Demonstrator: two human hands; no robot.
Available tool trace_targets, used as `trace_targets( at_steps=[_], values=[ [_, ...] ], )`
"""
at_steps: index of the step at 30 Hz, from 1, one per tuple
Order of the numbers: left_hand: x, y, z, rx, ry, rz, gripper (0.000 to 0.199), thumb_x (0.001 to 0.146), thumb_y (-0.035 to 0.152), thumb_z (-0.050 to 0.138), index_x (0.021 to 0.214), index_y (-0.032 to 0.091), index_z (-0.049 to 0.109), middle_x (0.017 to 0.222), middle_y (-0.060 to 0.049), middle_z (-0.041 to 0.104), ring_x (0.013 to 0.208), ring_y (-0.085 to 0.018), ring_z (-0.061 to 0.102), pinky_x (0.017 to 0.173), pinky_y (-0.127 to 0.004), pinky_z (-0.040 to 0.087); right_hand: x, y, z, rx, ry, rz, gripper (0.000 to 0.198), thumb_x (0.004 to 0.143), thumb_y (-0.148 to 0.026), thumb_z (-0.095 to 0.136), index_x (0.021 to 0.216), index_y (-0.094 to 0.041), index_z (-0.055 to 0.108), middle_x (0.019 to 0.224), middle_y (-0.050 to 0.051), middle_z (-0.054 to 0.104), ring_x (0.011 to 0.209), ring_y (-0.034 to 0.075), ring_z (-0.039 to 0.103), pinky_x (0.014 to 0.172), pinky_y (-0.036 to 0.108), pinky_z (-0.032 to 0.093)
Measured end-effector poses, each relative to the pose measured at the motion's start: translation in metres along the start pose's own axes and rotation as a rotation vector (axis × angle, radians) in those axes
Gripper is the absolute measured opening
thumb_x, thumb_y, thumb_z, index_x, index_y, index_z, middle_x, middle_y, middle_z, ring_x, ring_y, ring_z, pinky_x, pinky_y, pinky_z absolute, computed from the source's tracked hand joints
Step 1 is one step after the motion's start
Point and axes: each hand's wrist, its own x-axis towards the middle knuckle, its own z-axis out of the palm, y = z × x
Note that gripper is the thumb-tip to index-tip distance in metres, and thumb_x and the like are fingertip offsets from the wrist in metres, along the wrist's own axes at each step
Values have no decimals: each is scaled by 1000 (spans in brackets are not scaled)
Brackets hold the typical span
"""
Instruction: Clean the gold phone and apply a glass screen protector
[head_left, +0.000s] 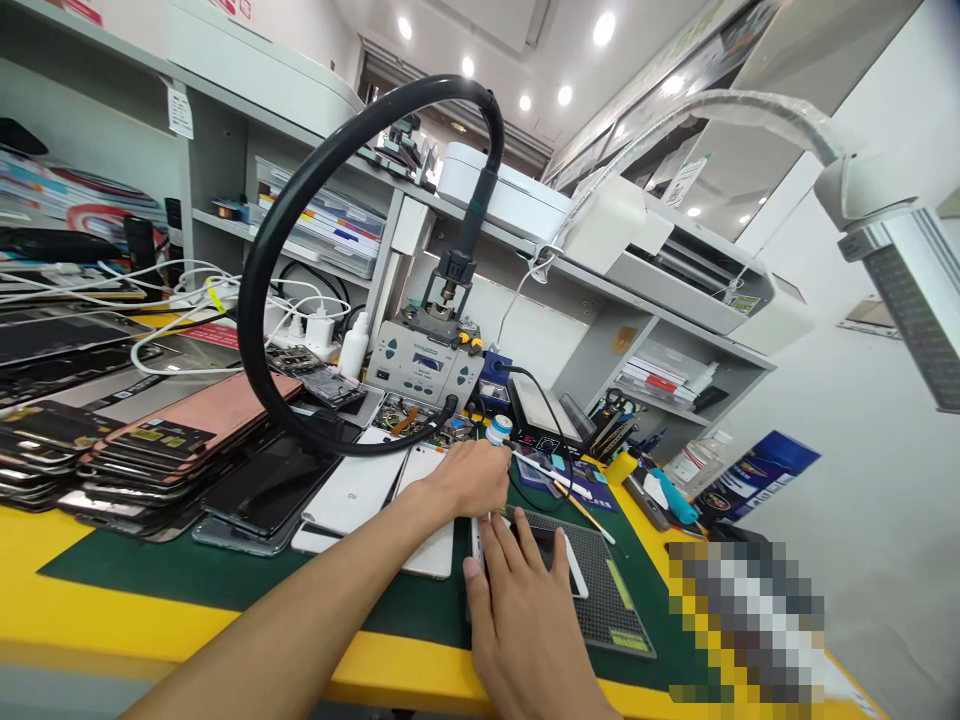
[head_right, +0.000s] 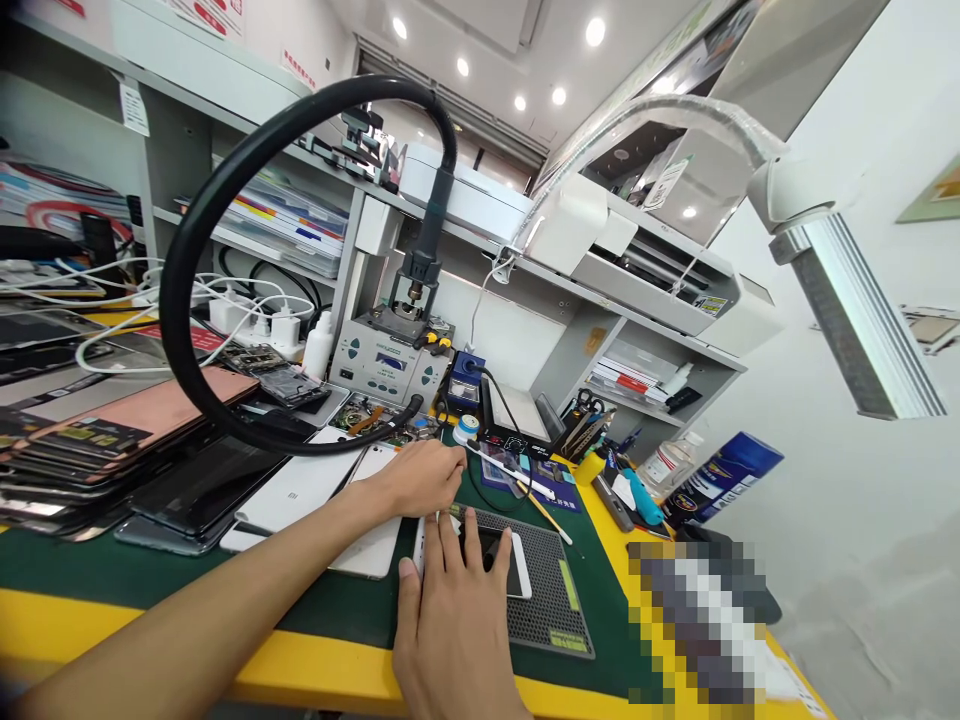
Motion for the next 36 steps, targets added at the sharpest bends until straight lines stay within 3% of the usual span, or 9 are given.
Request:
trace_targets(
  at_steps=[7, 12, 17, 21, 25, 36],
  values=[
    [0, -1, 0, -10, -6, 9, 27, 102, 38, 63, 115, 15, 66, 111, -7, 69, 96, -20, 68, 86, -41, 59, -15, 4, -5, -6, -171, 1, 68, 104, -63, 19, 159, -28, 38, 163, -6, 24, 154, 41, 15, 119, 79, 7],
    [1, -2, 5, -8, -1, 10, 26, 101, 37, 63, 115, 15, 66, 110, -7, 69, 94, -20, 68, 85, -40, 59, -26, 14, 8, -10, -221, -20, 71, 101, -71, 22, 157, -32, 41, 161, -5, 26, 152, 45, 21, 115, 82, 11],
    [4, -4, 9, 1, 2, 14, 26, 101, 37, 63, 115, 15, 65, 110, -7, 69, 95, -20, 69, 86, -41, 59, -32, 15, 16, -53, -122, 4, 68, 101, -71, 26, 154, -35, 47, 159, -4, 31, 150, 44, 27, 116, 81, 15],
    [5, -5, 12, 12, 2, 18, 26, 101, 37, 63, 116, 15, 65, 111, -7, 69, 95, -20, 69, 86, -40, 59, -25, 9, 7, -3, -211, -28, 69, 102, -69, 21, 157, -32, 41, 161, -4, 27, 151, 44, 22, 115, 82, 14],
    [4, -5, 12, 19, 7, 14, 26, 101, 37, 63, 116, 15, 65, 112, -7, 69, 97, -21, 69, 87, -41, 59, -17, 0, -4, 24, -205, -21, 69, 104, -63, 18, 159, -26, 39, 163, -4, 22, 154, 43, 16, 117, 80, 7],
    [3, -2, 4, 14, -7, 4, 27, 102, 37, 63, 117, 15, 65, 112, -7, 68, 97, -21, 69, 87, -41, 59, 10, -10, -10, 81, -2, -9, 56, 109, -44, 23, 157, -23, 45, 164, 2, 37, 155, 33, 28, 123, 71, 8]
  ],
)
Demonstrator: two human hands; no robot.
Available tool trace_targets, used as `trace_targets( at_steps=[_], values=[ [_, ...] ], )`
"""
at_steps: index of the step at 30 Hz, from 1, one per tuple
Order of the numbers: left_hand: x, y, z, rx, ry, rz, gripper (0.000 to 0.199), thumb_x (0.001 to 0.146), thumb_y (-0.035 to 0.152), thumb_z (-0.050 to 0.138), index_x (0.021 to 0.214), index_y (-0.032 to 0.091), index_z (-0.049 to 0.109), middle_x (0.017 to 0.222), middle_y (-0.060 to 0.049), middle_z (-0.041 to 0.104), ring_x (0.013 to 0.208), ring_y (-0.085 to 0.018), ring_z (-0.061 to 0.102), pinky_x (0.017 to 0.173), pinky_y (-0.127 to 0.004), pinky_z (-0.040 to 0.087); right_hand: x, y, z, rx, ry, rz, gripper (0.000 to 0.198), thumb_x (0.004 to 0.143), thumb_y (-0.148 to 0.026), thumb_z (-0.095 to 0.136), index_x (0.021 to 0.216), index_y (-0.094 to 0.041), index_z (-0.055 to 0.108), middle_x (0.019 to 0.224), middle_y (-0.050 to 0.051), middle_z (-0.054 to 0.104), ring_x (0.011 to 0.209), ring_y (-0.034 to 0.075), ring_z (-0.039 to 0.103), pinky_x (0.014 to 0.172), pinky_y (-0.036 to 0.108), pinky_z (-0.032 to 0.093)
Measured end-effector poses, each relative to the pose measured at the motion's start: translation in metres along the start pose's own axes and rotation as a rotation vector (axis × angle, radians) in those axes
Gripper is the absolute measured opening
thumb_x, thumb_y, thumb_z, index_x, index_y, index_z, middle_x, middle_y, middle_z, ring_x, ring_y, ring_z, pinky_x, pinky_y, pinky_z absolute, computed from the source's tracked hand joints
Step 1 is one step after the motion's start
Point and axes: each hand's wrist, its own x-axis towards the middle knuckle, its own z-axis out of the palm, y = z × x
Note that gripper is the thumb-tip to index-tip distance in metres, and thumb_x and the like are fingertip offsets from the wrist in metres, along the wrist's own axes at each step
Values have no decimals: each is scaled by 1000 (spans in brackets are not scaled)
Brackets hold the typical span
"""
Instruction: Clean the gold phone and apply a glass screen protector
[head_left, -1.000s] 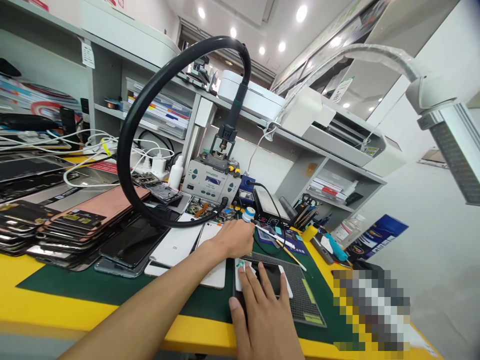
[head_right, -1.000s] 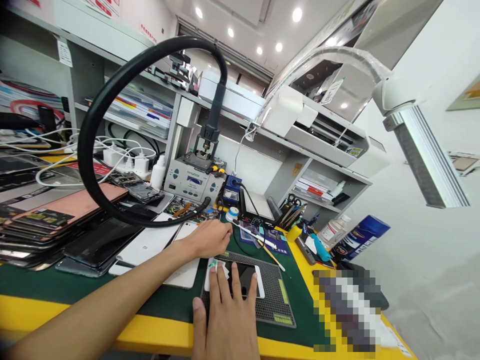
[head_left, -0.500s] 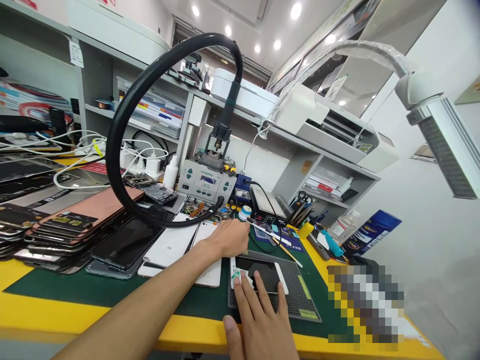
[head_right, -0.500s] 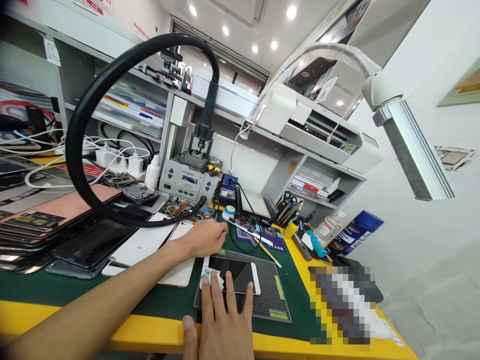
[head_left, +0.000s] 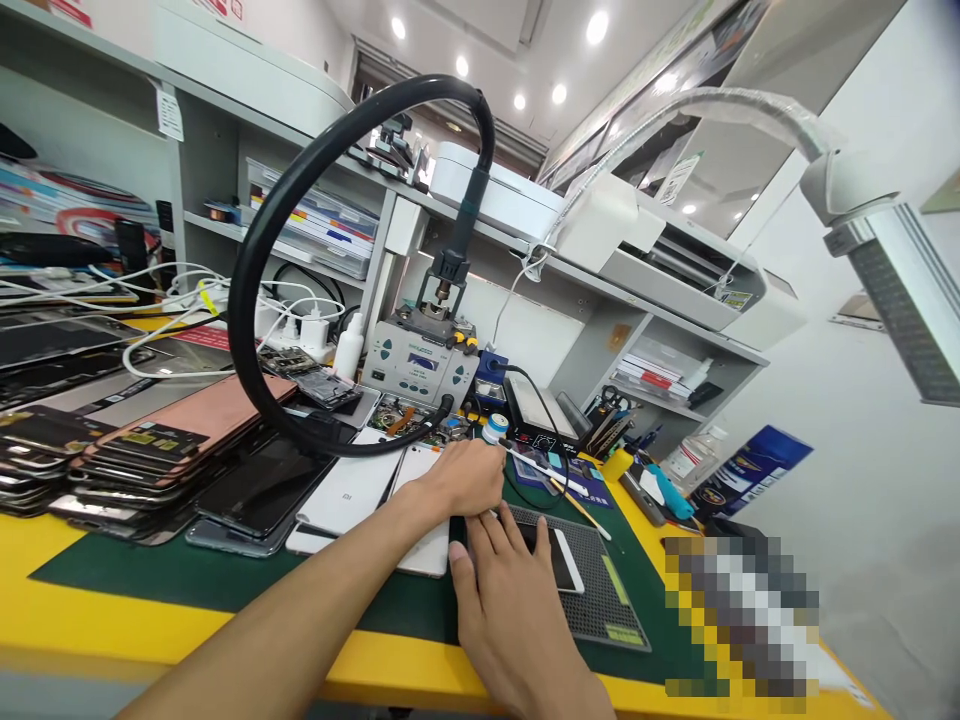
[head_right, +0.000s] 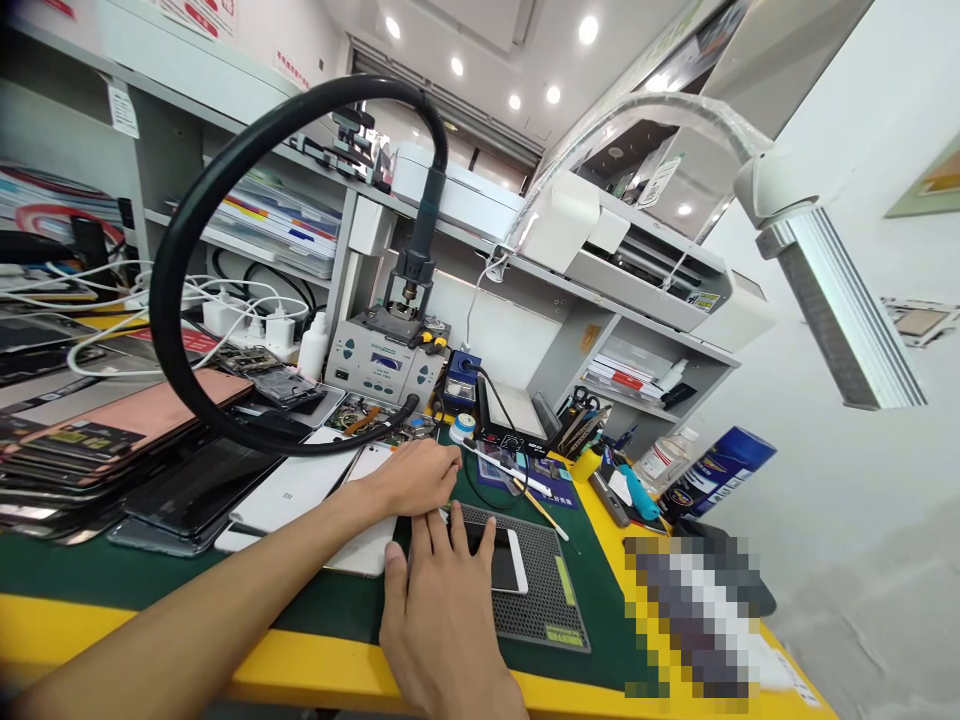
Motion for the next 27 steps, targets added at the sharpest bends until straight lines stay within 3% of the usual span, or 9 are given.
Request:
trace_targets(
  at_steps=[5, 11, 15, 22, 27],
  values=[
    [-2, 1, -5, -5, 6, -3, 27, 101, 37, 63, 116, 15, 65, 112, -7, 68, 97, -21, 68, 87, -41, 59, -1, -3, 4, -36, 2, 6, 58, 109, -45, 24, 157, -21, 44, 165, 2, 34, 156, 35, 24, 123, 71, 6],
    [-3, 1, -5, -15, 6, 3, 27, 101, 37, 63, 117, 15, 65, 114, -8, 68, 98, -21, 68, 88, -42, 59, -20, 7, 15, -91, -115, 2, 65, 106, -56, 21, 159, -23, 38, 164, -4, 23, 155, 40, 16, 119, 78, 6],
    [-3, 1, -4, -25, 0, 6, 27, 101, 37, 63, 117, 15, 65, 114, -8, 68, 98, -21, 68, 88, -42, 59, -28, 19, 28, -104, -152, -21, 65, 104, -62, 26, 158, -29, 40, 161, -3, 25, 151, 45, 23, 114, 84, 14],
    [-4, 2, -3, -43, 1, 5, 26, 101, 37, 63, 115, 15, 66, 112, -7, 69, 97, -21, 68, 87, -41, 59, -47, 25, 54, -230, 131, -11, 50, 103, -49, 42, 151, -37, 52, 156, -5, 38, 146, 42, 39, 114, 79, 27],
    [-4, 2, -4, -43, -13, -2, 26, 101, 37, 63, 114, 15, 66, 110, -7, 68, 95, -20, 68, 85, -40, 59, -55, 36, 52, -331, 131, 1, 50, 106, -51, 31, 149, -38, 53, 154, -5, 42, 142, 40, 46, 109, 79, 36]
  ],
)
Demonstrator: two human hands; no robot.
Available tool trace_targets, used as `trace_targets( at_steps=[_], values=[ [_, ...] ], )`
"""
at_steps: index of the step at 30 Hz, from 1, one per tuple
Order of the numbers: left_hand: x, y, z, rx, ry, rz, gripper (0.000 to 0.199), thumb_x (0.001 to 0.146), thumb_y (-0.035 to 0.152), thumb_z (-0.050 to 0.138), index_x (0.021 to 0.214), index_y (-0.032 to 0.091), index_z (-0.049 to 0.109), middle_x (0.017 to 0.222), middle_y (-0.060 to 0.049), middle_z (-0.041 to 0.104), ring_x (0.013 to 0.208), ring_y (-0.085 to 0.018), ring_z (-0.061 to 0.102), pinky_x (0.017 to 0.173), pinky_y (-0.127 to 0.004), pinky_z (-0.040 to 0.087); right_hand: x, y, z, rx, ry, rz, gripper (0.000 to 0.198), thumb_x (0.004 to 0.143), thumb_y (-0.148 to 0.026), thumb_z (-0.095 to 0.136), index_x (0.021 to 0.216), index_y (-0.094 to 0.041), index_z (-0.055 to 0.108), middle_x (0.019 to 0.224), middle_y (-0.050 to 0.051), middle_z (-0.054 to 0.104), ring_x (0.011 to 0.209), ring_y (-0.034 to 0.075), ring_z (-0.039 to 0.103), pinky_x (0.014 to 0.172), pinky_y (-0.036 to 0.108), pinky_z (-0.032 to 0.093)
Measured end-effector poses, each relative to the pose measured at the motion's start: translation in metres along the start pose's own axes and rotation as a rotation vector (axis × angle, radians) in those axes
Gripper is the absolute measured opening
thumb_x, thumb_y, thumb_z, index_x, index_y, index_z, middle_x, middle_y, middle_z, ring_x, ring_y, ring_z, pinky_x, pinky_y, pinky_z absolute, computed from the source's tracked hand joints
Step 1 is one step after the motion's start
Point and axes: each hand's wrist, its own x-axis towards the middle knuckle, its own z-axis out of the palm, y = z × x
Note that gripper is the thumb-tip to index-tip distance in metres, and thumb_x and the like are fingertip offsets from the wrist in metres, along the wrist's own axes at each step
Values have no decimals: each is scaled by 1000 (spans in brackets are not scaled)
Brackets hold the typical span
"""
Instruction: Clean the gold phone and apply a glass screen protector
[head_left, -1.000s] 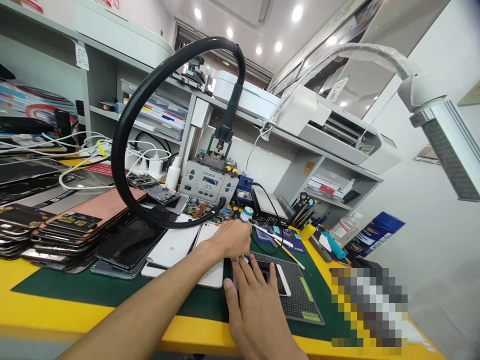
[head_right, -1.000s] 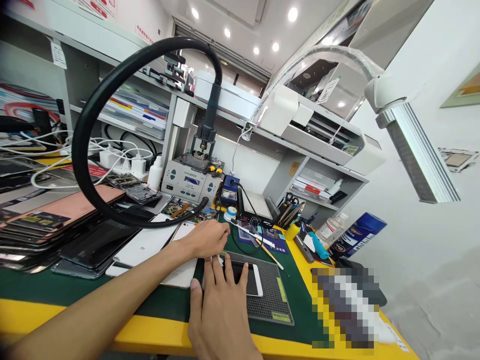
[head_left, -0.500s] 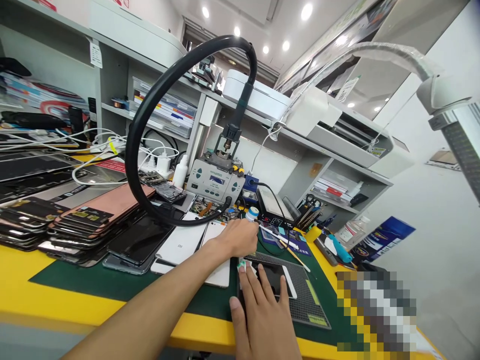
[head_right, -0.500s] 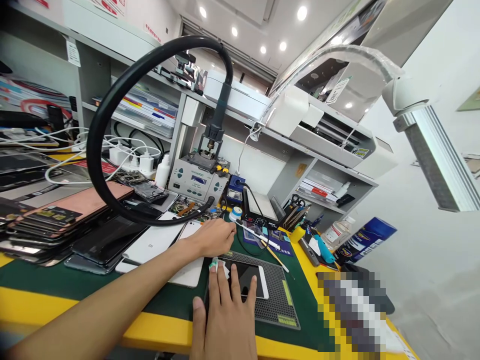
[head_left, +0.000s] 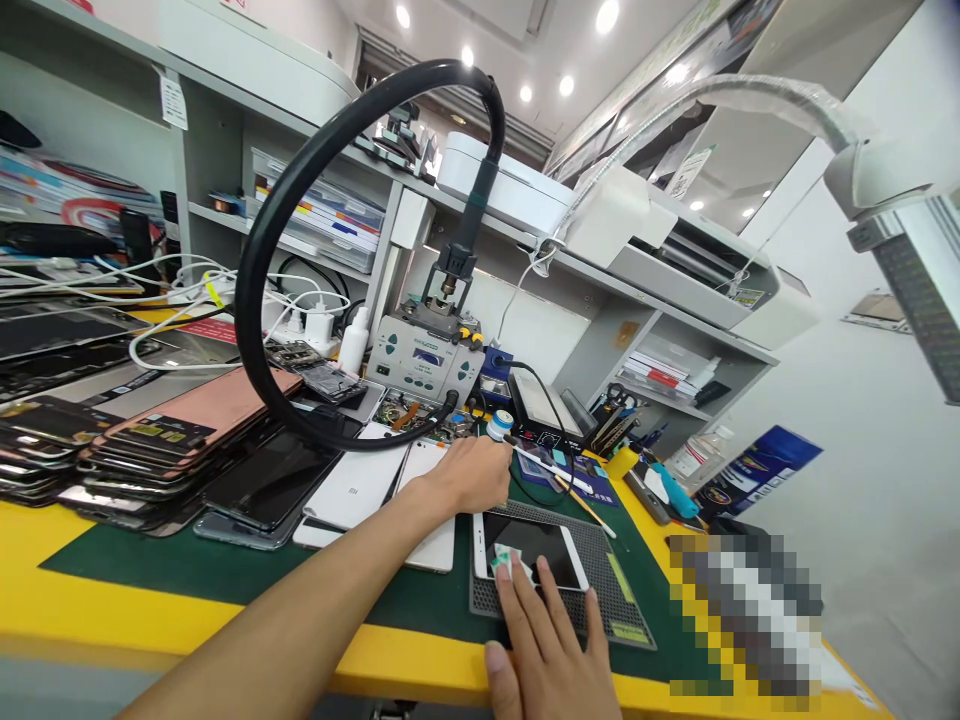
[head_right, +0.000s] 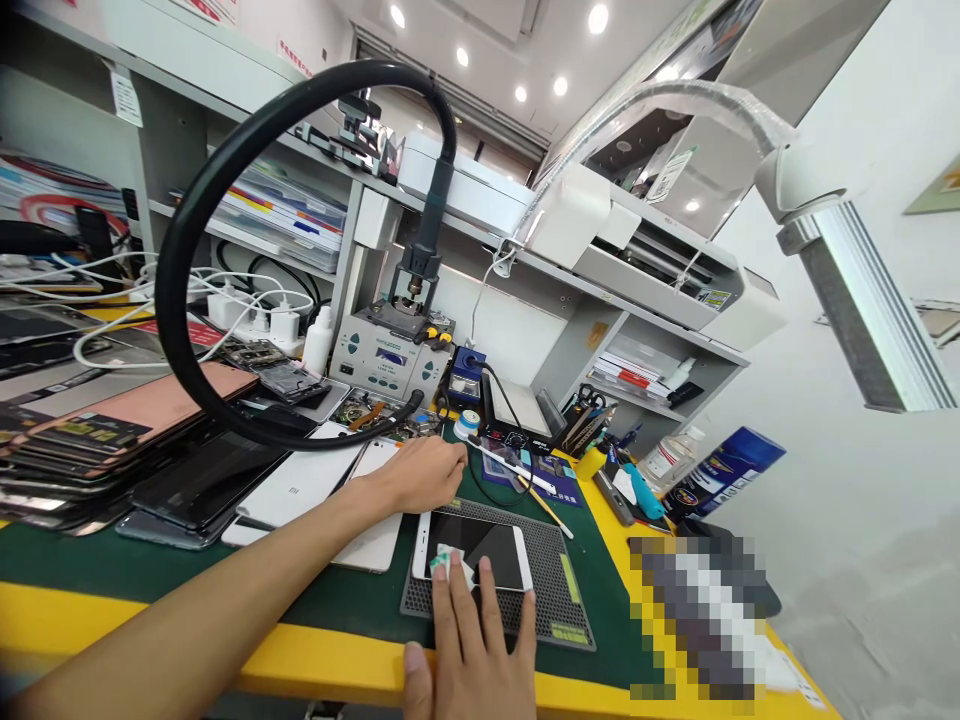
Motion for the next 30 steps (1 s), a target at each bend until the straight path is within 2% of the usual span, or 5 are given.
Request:
trace_targets(
  at_steps=[4, 10, 14, 21, 30],
  values=[
    [1, -1, 1, 9, -14, -1, 26, 101, 38, 63, 115, 15, 66, 110, -7, 68, 94, -20, 68, 85, -39, 59, -7, 36, 7, -88, -29, 48, 52, 108, -49, 27, 151, -35, 51, 155, -2, 41, 143, 40, 45, 108, 79, 34],
    [2, -1, 4, 30, -14, 9, 26, 101, 37, 63, 116, 15, 65, 113, -7, 68, 97, -21, 68, 87, -41, 59, -19, 85, 22, -3, -160, 90, 52, 107, -49, 30, 156, -36, 40, 159, -1, 36, 147, 38, 37, 109, 78, 32],
    [2, -2, 5, 28, -15, 12, 26, 101, 37, 63, 116, 16, 66, 113, -8, 68, 98, -21, 68, 87, -41, 59, -26, 92, 30, -51, -59, 134, 52, 109, -38, 23, 156, -31, 42, 160, 0, 35, 148, 33, 39, 115, 70, 32],
    [4, -4, 8, -4, -14, 18, 26, 101, 37, 63, 116, 16, 66, 114, -8, 68, 99, -21, 68, 88, -41, 59, -19, 110, 25, 96, -140, 30, 55, 108, -41, 26, 161, -29, 33, 163, 1, 33, 150, 33, 34, 115, 68, 35],
    [4, -6, 1, -60, -13, 4, 26, 101, 37, 63, 115, 16, 66, 113, -8, 68, 97, -20, 68, 86, -40, 59, 26, 84, -7, 114, -176, 131, 61, 106, -44, 21, 159, -21, 41, 163, 3, 37, 154, 29, 28, 124, 64, 21]
  ],
)
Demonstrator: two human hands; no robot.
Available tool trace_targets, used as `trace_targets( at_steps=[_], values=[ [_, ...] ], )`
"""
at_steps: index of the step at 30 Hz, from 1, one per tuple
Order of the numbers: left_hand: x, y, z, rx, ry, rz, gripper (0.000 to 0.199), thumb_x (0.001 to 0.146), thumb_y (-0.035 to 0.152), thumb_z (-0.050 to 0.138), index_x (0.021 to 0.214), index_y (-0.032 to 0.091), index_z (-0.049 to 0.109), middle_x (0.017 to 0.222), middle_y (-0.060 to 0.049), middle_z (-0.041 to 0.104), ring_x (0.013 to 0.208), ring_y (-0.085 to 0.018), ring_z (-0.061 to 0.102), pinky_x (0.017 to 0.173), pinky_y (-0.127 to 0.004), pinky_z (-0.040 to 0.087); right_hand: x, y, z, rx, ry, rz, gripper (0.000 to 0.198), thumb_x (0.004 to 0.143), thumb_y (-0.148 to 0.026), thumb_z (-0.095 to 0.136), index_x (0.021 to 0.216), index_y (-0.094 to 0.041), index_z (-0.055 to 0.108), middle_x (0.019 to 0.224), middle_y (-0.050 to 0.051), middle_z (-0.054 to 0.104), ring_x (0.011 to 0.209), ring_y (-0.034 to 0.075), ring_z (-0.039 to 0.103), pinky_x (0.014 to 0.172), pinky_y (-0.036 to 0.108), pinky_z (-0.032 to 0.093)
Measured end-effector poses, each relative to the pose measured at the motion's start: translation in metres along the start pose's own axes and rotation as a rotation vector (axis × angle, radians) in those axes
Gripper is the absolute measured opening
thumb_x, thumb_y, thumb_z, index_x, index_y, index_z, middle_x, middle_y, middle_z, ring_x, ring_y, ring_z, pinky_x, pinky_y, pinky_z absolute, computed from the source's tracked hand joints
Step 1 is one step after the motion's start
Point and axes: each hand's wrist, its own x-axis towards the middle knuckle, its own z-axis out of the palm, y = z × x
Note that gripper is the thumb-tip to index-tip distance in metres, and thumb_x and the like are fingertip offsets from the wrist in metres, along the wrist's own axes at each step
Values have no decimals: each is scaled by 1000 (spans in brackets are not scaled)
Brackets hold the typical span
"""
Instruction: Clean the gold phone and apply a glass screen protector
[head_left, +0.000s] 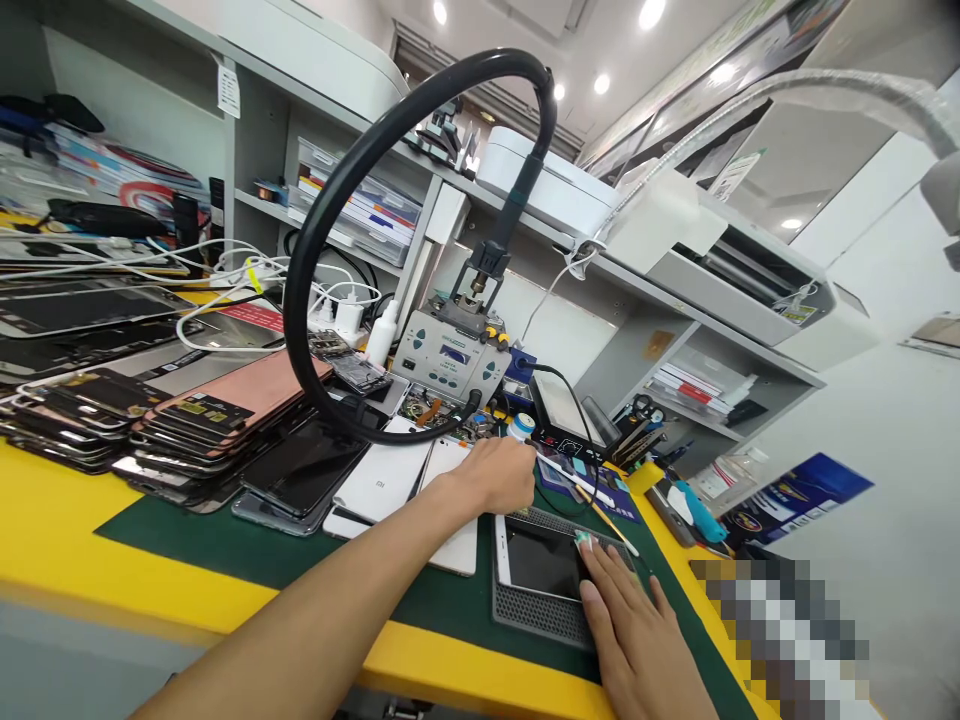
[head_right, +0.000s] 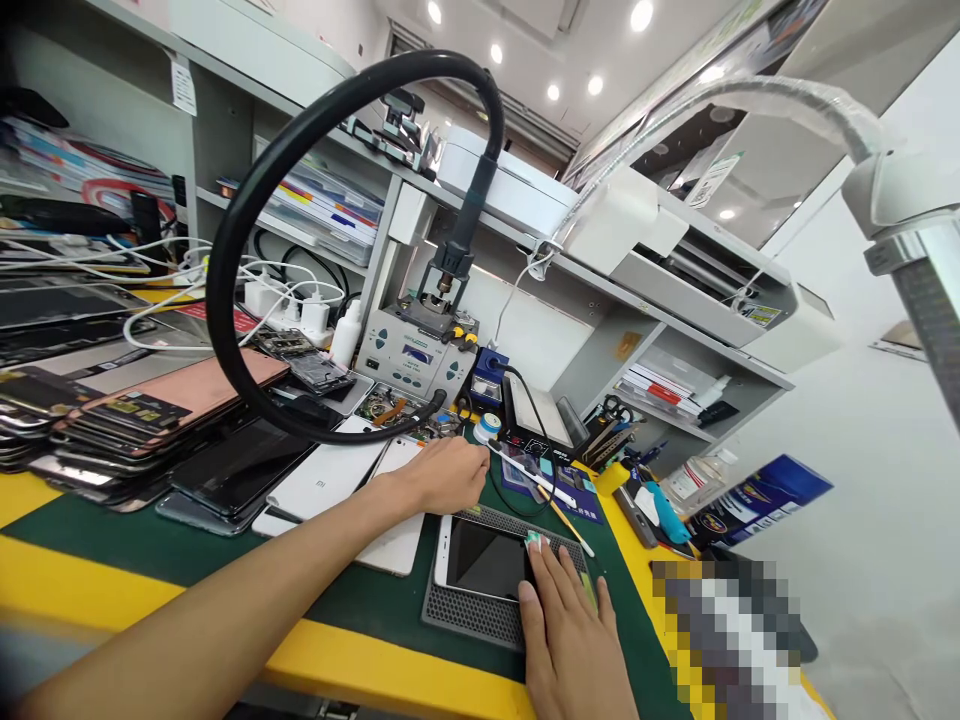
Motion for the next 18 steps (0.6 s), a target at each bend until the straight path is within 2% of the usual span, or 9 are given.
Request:
trace_targets(
  at_steps=[7, 14, 18],
  values=[
    [-1, -1, -7, -6, 26, -8, 27, 101, 37, 64, 117, 15, 65, 116, -8, 68, 101, -22, 68, 89, -42, 58, 15, -26, -9, 3, 18, -15, 61, 107, -44, 20, 158, -19, 42, 163, 4, 38, 155, 29, 28, 124, 66, 17],
    [0, -5, -7, -6, 59, -17, 27, 101, 36, 64, 118, 15, 65, 117, -9, 67, 103, -22, 68, 90, -43, 58, 18, -84, -25, 39, -3, -147, 62, 109, -46, 18, 157, -17, 43, 163, 5, 36, 154, 33, 26, 123, 70, 15],
    [-1, -6, -7, -14, 69, -21, 28, 101, 37, 64, 118, 15, 65, 117, -9, 68, 102, -22, 68, 90, -43, 58, 20, -105, -30, 63, 18, -211, 61, 109, -45, 19, 156, -17, 45, 162, 5, 37, 153, 35, 28, 121, 71, 18]
  ],
)
